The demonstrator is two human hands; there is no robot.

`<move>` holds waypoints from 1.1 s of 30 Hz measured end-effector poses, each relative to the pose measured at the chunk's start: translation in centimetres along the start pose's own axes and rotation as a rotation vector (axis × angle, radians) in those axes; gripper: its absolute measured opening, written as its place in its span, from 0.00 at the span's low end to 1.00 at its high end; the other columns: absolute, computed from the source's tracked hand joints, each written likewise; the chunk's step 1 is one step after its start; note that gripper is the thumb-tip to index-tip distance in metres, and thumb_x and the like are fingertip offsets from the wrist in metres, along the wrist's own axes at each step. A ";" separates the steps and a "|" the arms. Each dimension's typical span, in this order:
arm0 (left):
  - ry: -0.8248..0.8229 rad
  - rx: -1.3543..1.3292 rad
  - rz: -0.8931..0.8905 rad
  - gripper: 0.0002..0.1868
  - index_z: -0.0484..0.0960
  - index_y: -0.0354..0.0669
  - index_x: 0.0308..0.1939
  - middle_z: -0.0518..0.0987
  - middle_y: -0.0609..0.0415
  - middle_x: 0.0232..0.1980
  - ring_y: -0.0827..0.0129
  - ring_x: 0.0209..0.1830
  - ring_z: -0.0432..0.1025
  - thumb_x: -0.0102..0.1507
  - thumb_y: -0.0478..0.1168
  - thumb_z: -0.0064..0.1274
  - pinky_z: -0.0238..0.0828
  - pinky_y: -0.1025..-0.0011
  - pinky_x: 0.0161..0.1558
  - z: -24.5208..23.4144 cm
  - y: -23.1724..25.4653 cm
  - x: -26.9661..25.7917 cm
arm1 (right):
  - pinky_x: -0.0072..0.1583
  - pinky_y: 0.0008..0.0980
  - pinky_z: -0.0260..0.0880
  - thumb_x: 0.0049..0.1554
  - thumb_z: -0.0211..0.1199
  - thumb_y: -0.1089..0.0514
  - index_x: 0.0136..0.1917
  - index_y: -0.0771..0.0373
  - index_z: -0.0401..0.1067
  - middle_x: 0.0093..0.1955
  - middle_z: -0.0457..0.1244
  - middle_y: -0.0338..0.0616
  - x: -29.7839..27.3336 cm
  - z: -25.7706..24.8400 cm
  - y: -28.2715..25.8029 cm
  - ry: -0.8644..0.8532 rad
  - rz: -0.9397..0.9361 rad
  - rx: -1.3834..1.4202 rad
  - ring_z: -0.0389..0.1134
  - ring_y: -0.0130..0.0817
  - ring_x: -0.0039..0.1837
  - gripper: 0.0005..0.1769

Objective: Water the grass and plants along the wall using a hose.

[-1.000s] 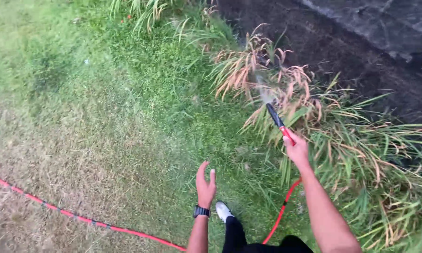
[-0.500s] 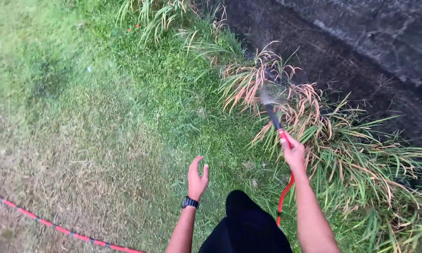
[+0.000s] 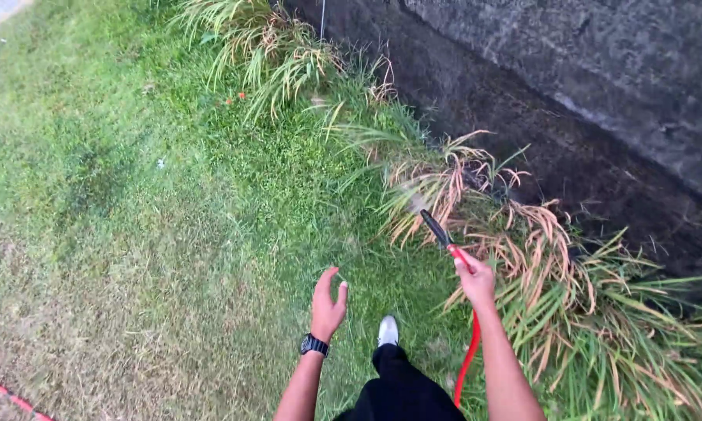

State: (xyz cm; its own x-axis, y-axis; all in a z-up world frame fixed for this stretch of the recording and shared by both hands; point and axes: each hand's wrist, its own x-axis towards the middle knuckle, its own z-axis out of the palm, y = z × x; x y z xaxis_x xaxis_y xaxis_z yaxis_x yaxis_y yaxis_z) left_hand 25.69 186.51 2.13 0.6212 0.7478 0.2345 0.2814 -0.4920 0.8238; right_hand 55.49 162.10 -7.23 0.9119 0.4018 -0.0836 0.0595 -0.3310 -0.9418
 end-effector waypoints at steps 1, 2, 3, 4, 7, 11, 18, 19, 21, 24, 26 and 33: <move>0.000 0.001 -0.004 0.22 0.76 0.37 0.62 0.76 0.38 0.65 0.46 0.67 0.69 0.65 0.39 0.54 0.62 0.58 0.68 0.2 0.3 2.3 | 0.37 0.25 0.55 0.62 0.65 0.60 0.70 0.54 0.76 0.36 0.63 0.34 1.6 0.8 -1.9 -0.003 0.003 -0.001 0.56 0.20 0.35 0.22; -0.020 -0.001 0.003 0.21 0.76 0.37 0.62 0.76 0.38 0.65 0.46 0.68 0.69 0.65 0.39 0.54 0.62 0.58 0.69 0.4 0.5 4.3 | 0.36 0.26 0.58 0.62 0.64 0.60 0.70 0.53 0.75 0.37 0.65 0.35 3.1 1.6 -3.7 0.096 0.062 0.006 0.58 0.20 0.34 0.23; -0.047 -0.004 -0.005 0.21 0.75 0.36 0.62 0.76 0.38 0.66 0.46 0.68 0.69 0.65 0.39 0.54 0.62 0.58 0.69 0.3 0.8 4.8 | 0.36 0.26 0.60 0.62 0.62 0.60 0.71 0.52 0.73 0.38 0.66 0.35 3.1 1.9 -5.0 0.191 0.133 0.003 0.59 0.20 0.34 0.24; -0.054 -0.003 -0.024 0.21 0.75 0.36 0.62 0.76 0.38 0.66 0.46 0.68 0.69 0.65 0.39 0.54 0.62 0.58 0.69 0.3 0.7 4.5 | 0.36 0.26 0.60 0.62 0.62 0.60 0.71 0.52 0.73 0.38 0.66 0.35 4.3 2.2 -2.1 0.182 0.148 -0.009 0.59 0.20 0.34 0.24; -0.065 -0.036 -0.045 0.21 0.74 0.35 0.62 0.76 0.38 0.65 0.47 0.67 0.70 0.66 0.40 0.54 0.63 0.59 0.68 1.6 0.2 7.4 | 0.39 0.22 0.61 0.64 0.63 0.61 0.71 0.57 0.75 0.41 0.67 0.35 10.5 2.8 2.5 0.064 0.030 0.106 0.61 0.17 0.37 0.21; -0.108 -0.054 -0.030 0.22 0.74 0.34 0.62 0.76 0.38 0.65 0.47 0.67 0.69 0.65 0.39 0.54 0.62 0.59 0.68 2.3 -1.6 11.4 | 0.38 0.21 0.62 0.62 0.62 0.62 0.71 0.58 0.71 0.41 0.66 0.33 12.6 1.6 -3.4 0.332 0.082 0.185 0.62 0.18 0.36 0.23; -0.210 -0.096 0.007 0.22 0.74 0.36 0.63 0.77 0.40 0.64 0.49 0.66 0.71 0.66 0.39 0.53 0.63 0.61 0.68 3.2 -4.9 20.7 | 0.37 0.20 0.55 0.65 0.61 0.62 0.74 0.59 0.71 0.40 0.62 0.27 14.9 1.3 -8.0 0.570 -0.045 0.157 0.55 0.14 0.36 0.24; -0.232 -0.109 0.024 0.22 0.74 0.36 0.63 0.77 0.40 0.64 0.49 0.66 0.71 0.66 0.39 0.53 0.63 0.61 0.68 3.6 -5.3 22.4 | 0.37 0.20 0.55 0.65 0.61 0.62 0.74 0.59 0.71 0.40 0.62 0.27 14.7 1.6 -9.2 0.601 -0.045 0.152 0.55 0.14 0.36 0.24; -0.246 -0.160 0.036 0.22 0.74 0.38 0.63 0.77 0.41 0.64 0.51 0.65 0.72 0.66 0.39 0.53 0.65 0.62 0.67 4.1 -6.1 25.6 | 0.36 0.23 0.50 0.63 0.64 0.61 0.71 0.60 0.75 0.37 0.62 0.30 14.0 2.5 -11.4 0.405 0.070 0.045 0.53 0.18 0.34 0.23; -0.321 -0.205 0.082 0.22 0.74 0.38 0.64 0.77 0.40 0.65 0.51 0.65 0.72 0.66 0.40 0.53 0.66 0.62 0.65 4.6 -6.3 30.6 | 0.39 0.19 0.56 0.66 0.62 0.59 0.73 0.62 0.70 0.43 0.64 0.27 13.4 5.2 -13.3 0.722 -0.128 0.085 0.57 0.14 0.38 0.23; -0.384 -0.219 0.146 0.22 0.74 0.38 0.64 0.77 0.40 0.65 0.50 0.65 0.72 0.66 0.39 0.53 0.65 0.61 0.65 4.4 -7.3 33.5 | 0.38 0.20 0.56 0.65 0.62 0.58 0.73 0.61 0.70 0.42 0.64 0.27 12.3 7.5 -15.0 0.727 -0.049 0.090 0.57 0.14 0.37 0.24; -0.590 -0.325 0.239 0.22 0.75 0.38 0.63 0.78 0.42 0.64 0.54 0.60 0.74 0.66 0.39 0.53 0.68 0.62 0.63 4.0 -9.0 43.7 | 0.41 0.18 0.59 0.66 0.62 0.56 0.72 0.59 0.71 0.42 0.63 0.26 10.8 16.3 -16.3 0.909 -0.069 0.069 0.58 0.13 0.39 0.22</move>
State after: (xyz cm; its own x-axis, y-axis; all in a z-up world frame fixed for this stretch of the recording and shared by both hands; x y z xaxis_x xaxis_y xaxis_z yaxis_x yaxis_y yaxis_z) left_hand 53.21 221.82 2.95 0.9565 0.2251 0.1855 -0.0874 -0.3858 0.9185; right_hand 57.77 185.75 1.87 0.8777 -0.4175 0.2351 0.1285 -0.2678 -0.9549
